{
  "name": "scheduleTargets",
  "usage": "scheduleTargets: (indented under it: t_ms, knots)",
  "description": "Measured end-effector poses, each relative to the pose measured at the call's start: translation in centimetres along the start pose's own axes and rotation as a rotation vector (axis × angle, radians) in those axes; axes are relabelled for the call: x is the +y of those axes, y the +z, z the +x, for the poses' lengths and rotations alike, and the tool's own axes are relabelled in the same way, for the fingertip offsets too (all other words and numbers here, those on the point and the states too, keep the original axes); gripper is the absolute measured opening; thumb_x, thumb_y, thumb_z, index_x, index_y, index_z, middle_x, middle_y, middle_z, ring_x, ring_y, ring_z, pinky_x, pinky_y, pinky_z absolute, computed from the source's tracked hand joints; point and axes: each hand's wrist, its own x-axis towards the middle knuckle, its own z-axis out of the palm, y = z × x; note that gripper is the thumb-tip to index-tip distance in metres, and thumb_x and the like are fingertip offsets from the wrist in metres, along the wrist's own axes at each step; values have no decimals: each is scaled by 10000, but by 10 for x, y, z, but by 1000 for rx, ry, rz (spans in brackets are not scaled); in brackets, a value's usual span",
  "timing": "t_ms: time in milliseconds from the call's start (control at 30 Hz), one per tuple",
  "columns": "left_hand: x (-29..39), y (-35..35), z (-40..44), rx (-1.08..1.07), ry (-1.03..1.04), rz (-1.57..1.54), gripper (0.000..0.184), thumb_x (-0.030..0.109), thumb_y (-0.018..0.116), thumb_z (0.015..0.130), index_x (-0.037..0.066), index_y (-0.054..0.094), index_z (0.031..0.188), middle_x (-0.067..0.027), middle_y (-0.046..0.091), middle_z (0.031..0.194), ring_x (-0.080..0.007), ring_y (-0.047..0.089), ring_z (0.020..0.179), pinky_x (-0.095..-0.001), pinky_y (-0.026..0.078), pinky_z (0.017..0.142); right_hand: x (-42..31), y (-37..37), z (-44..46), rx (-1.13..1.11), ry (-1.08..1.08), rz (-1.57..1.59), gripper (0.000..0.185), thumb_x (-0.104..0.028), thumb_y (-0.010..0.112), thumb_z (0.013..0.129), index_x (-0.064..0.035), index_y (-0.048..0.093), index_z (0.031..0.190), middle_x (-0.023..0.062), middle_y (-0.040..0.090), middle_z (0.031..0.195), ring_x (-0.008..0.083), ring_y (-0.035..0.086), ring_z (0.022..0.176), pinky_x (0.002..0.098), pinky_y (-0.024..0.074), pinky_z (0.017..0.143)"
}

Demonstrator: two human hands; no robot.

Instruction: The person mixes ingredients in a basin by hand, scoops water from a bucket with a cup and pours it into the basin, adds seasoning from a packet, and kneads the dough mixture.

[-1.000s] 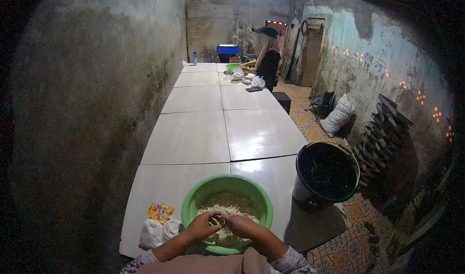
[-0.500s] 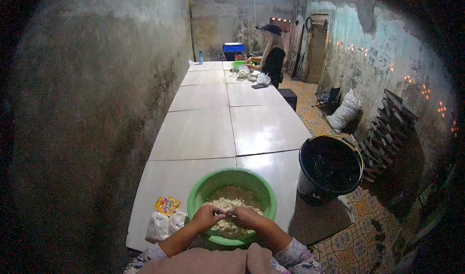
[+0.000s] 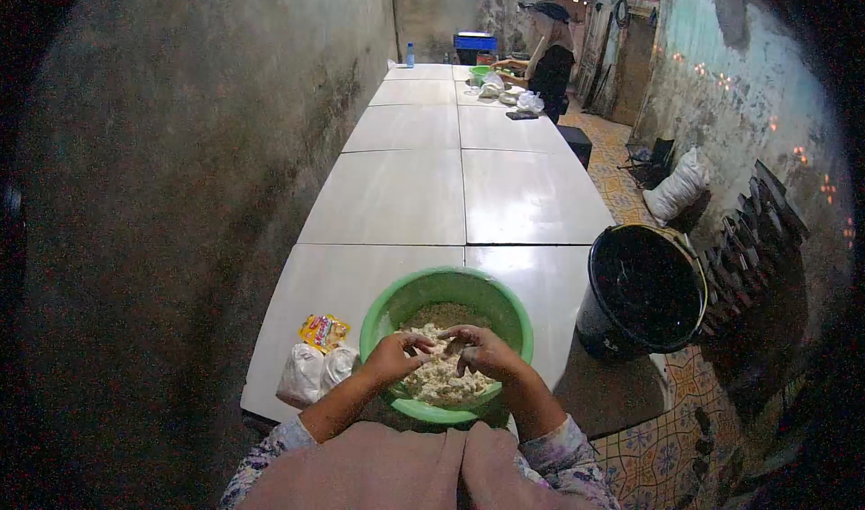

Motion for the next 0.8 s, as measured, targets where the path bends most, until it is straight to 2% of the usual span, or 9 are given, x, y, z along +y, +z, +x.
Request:
scheduleTargets:
  t_ms: [33,67,133,167,333,467,600,700,800]
  knots:
    - [3,-1,0,-20,-3,-18,233,252,698,830,76,720,981,-106,690,901,-204,651,852,-360,506,784,-6,3,-1,9,39,-19,402,-65,598,808,-27,545,1205,89,644,1018,158,648,717,281,496,644]
    - [5,-1,1,-16,-9,-18,233,252,698,830,76,720,981,-106,690,901,-204,651,852,-360,506,784,-4,1,-1,2,40,-17,402,-65,598,808,-27,545,1205,89,644,1018,158,648,717,281,496,644]
    - [6,-1,1,-36,-115,72,275,305,700,837,57,715,954,-102,681,856,-188,641,822,-344,501,761,1,-1,0,-46,-98,48,472,32,532,733,10,532,1205,93,625,992,176,631,800,326,524,751]
    - [-3,1,3,-25,-47,82,307,335,683,854,40,710,931,-109,685,856,-192,636,804,-338,492,755,3,0,0,-32,-84,80,412,43,568,749,-2,551,1158,73,616,995,175,611,871,323,512,771]
    - [-12,6,6,-75,-14,-94,266,267,675,866,26,695,977,-108,694,907,-190,645,848,-330,496,806,18,-1,4,-101,-79,86,274,67,629,730,-26,594,984,51,605,923,141,587,843,310,501,742]
    - [1,0,6,-97,-140,78,274,249,736,817,42,687,990,-91,694,917,-183,647,857,-337,509,803,25,-2,9,64,-90,-282,179,76,632,732,-34,568,857,37,563,804,132,534,768,300,468,686]
    - [-10,-2,4,-62,-119,73,311,277,764,792,43,687,981,-94,693,907,-183,650,836,-337,517,783,24,-1,19,32,-68,-242,167,27,671,721,-23,547,821,31,550,777,134,511,740,289,441,668]
    - [-9,-4,1,-63,-60,80,315,284,758,801,30,686,974,-100,693,910,-180,650,826,-330,515,764,20,1,21,120,-161,-462,183,-11,708,727,-15,554,826,53,545,762,144,506,722,304,438,667]
    - [-2,-6,2,-90,-167,95,324,314,714,841,25,687,984,-107,694,918,-186,648,837,-334,506,774,-11,9,11,68,59,-584,146,-137,638,855,-22,622,944,122,630,873,191,591,807,347,469,715]
